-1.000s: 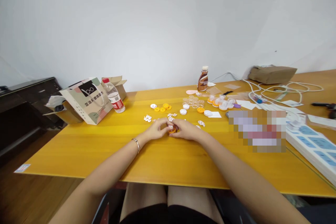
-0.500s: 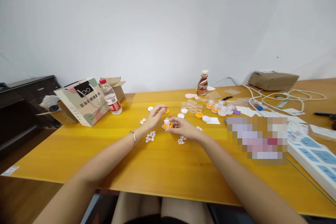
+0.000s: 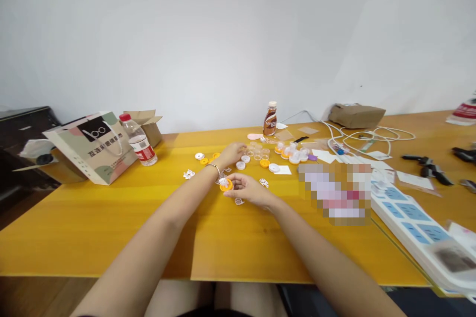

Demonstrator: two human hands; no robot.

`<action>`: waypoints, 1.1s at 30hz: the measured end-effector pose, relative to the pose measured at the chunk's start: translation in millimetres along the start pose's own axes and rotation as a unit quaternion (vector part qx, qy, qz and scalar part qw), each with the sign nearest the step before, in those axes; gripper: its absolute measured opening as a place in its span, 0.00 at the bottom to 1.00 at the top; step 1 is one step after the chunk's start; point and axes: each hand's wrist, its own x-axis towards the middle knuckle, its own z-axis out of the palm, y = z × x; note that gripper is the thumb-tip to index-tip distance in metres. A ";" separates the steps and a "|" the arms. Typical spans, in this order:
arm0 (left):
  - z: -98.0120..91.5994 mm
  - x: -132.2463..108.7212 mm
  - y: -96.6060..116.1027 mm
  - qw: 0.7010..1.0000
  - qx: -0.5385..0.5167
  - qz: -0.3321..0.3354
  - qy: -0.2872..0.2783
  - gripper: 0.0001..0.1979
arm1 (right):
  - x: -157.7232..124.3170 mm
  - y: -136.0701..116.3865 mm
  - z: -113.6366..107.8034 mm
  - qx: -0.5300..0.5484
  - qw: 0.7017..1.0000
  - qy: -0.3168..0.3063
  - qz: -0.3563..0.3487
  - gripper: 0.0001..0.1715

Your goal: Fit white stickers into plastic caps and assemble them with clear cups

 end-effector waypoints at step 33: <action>-63.3 -168.5 55.4 0.987 -0.093 0.036 0.124 0.12 | -3.2 -3.8 13.4 -0.171 0.984 0.042 -0.011 0.25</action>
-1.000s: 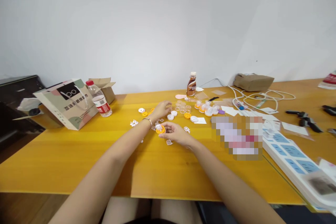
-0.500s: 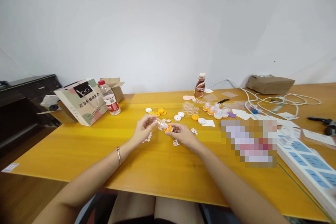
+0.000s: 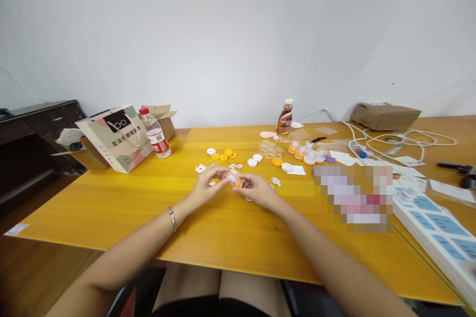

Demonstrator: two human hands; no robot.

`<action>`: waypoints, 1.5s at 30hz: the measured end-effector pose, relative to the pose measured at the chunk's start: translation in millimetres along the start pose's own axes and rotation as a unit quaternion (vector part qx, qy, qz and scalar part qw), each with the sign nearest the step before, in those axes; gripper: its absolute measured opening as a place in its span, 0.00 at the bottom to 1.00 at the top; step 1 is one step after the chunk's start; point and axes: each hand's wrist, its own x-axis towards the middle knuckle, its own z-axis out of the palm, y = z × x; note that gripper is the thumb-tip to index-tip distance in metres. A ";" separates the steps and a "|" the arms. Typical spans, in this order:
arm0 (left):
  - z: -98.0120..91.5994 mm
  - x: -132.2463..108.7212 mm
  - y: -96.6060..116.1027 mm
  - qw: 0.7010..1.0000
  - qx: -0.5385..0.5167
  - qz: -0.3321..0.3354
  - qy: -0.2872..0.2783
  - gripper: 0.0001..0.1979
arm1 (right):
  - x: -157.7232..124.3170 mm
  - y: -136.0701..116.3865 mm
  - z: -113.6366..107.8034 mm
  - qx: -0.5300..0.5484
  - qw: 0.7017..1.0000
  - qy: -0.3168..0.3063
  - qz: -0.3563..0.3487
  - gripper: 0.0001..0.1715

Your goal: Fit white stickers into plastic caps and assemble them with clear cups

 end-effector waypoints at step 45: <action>-24.0 4.4 21.8 0.978 -0.146 -0.080 -0.127 0.19 | -6.2 -9.3 22.3 0.092 0.995 -0.035 -0.022 0.19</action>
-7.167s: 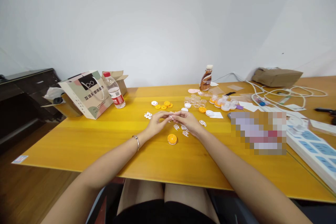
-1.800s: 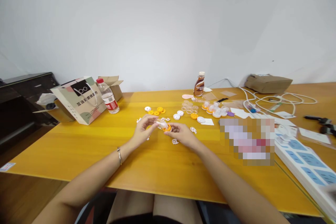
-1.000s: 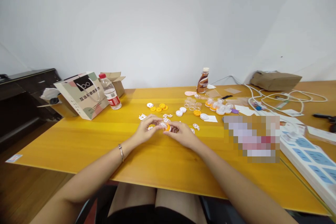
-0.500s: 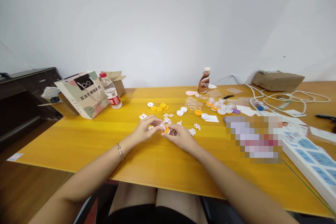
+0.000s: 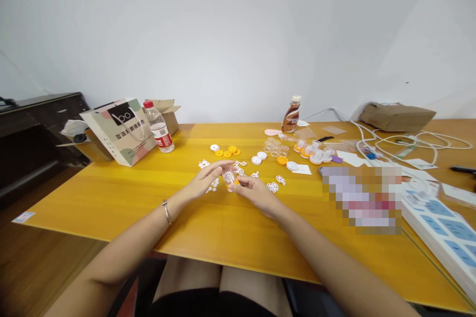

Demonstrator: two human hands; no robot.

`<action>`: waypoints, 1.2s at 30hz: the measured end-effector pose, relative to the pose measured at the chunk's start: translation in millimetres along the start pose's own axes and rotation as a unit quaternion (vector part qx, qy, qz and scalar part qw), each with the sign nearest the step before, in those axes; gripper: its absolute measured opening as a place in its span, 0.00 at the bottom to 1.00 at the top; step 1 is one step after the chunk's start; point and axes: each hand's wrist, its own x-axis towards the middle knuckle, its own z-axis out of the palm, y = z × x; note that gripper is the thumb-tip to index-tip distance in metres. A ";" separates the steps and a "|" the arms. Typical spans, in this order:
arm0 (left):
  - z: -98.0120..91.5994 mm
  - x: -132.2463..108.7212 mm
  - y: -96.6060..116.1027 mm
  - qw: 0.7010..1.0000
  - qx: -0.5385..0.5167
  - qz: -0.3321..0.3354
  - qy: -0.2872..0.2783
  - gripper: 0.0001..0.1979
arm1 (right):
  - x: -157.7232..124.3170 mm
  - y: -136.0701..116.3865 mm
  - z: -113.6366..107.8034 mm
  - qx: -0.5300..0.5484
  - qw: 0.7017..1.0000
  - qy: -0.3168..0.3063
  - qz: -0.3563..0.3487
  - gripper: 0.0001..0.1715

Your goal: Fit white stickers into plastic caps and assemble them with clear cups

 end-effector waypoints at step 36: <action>-6.4 4.5 -14.3 0.997 -0.051 -0.042 0.033 0.16 | -1.7 -0.4 5.3 -0.002 1.000 0.028 0.002 0.24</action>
